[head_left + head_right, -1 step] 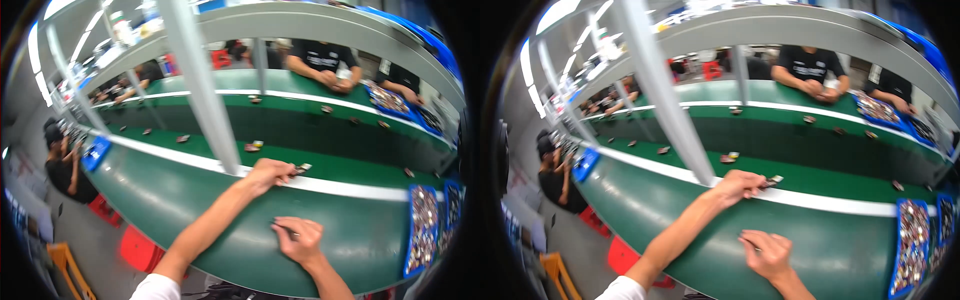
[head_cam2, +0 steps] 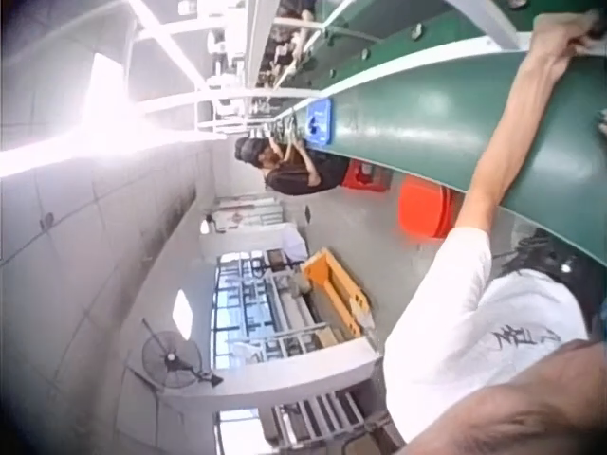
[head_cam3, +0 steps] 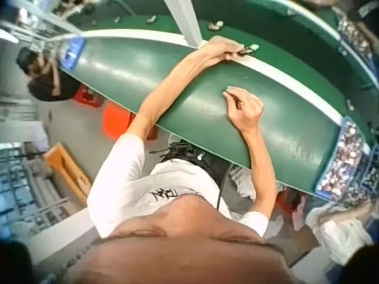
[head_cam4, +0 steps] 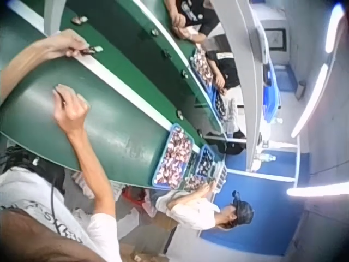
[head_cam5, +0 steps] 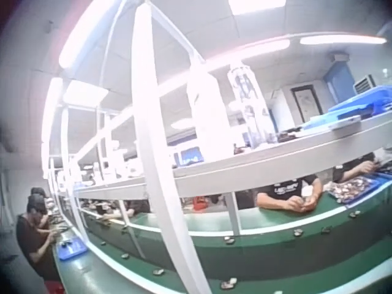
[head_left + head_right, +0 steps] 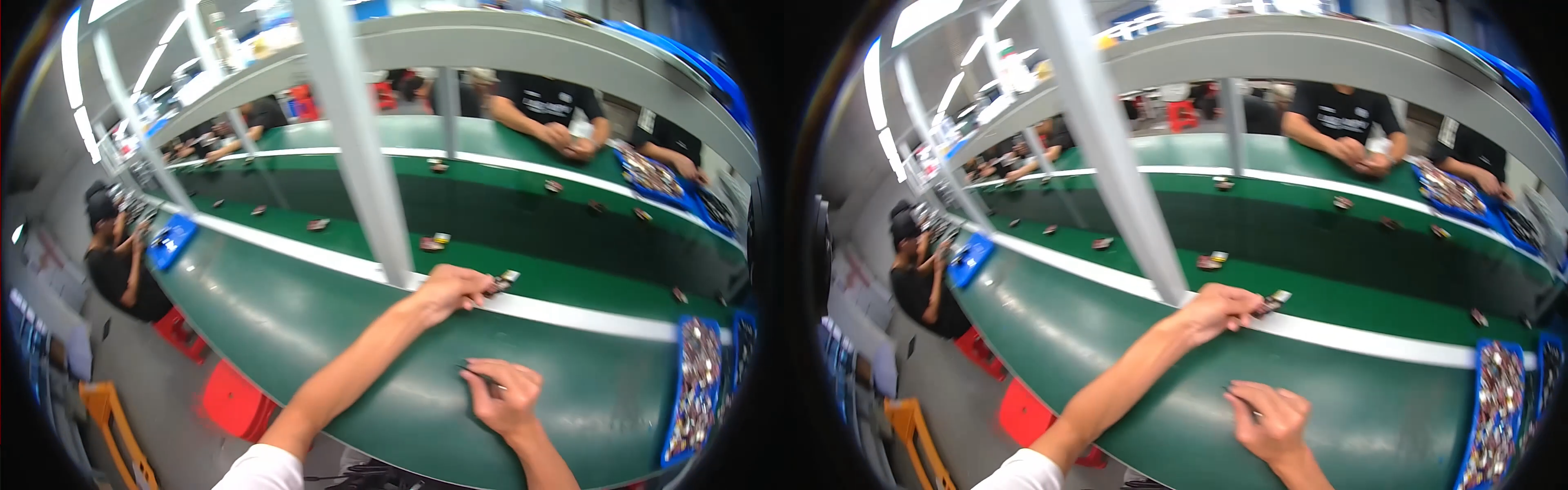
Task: Assemble small electronic circuit boards or components on a production line.
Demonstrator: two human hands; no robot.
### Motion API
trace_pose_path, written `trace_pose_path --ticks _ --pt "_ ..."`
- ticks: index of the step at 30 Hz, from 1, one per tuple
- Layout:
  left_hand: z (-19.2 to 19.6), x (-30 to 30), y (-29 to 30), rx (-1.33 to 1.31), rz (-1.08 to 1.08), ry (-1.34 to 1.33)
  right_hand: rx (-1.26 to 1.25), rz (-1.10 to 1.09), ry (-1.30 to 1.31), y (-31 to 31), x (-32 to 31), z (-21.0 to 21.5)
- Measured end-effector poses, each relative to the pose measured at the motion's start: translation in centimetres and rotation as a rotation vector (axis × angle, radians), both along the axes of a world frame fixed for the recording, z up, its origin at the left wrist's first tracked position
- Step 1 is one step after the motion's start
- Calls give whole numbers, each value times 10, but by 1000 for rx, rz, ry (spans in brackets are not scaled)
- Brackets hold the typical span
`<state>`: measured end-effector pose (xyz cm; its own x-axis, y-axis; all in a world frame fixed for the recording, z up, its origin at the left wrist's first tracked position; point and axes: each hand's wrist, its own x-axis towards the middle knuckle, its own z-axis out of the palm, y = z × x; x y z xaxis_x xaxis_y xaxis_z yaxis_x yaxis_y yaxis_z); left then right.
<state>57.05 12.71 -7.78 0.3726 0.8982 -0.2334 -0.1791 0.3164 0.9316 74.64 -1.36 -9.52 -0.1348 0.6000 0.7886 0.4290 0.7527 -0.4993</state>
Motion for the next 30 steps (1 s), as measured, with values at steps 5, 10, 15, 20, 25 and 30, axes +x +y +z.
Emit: trace_pose_path --ticks 5,10,15,20,25,30 --pt "10 -36 -37 31 63 61 -55 26 -30 -4 -3 14" --pt "11 -39 -69 97 159 177 -79 12 -33 -4 -6 21" --pt "14 -27 -86 153 13 243 -227 -43 77 -4 6 18" --pt "7 -30 -100 110 45 254 -618 28 452 1 7 26" --pt "14 -22 -105 181 84 342 -700 64 543 5 16 21" --pt "14 -13 -110 373 166 430 -680 71 466 2 15 24"
